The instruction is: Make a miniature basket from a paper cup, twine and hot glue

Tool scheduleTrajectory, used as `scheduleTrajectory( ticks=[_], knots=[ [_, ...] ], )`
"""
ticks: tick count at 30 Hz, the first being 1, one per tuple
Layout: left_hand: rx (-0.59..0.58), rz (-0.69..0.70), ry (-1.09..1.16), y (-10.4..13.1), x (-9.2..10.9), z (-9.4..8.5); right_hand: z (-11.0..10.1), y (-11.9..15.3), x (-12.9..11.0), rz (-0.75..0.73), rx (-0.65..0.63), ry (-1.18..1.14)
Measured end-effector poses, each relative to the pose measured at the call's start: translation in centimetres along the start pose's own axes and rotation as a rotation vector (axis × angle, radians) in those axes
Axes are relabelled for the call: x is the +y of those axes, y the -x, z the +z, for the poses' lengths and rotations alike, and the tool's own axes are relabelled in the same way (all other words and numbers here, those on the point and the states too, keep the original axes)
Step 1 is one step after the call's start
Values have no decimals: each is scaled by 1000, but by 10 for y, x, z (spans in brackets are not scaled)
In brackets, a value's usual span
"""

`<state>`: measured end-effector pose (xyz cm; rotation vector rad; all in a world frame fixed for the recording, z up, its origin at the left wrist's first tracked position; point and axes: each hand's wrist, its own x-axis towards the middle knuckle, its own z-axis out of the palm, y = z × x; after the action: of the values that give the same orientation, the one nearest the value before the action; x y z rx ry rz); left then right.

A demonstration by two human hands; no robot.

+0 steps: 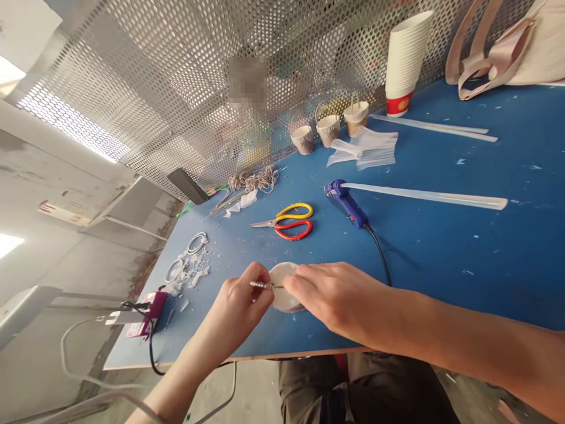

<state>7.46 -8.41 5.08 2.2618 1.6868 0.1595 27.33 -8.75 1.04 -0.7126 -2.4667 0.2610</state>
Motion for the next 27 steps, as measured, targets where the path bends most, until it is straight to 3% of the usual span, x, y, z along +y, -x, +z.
scheduleTrajectory(
  ticks=[8,16,27],
  knots=[
    [-13,-18,-16,-5,1,-4,4,-1,-1,4,30,-53],
    [-4,-5,-17,-7,6,-4,1,4,5,46,-50,-212],
    [17,126,-18,-12,4,-4,-10,3,11,28,-133,-288]
  ],
)
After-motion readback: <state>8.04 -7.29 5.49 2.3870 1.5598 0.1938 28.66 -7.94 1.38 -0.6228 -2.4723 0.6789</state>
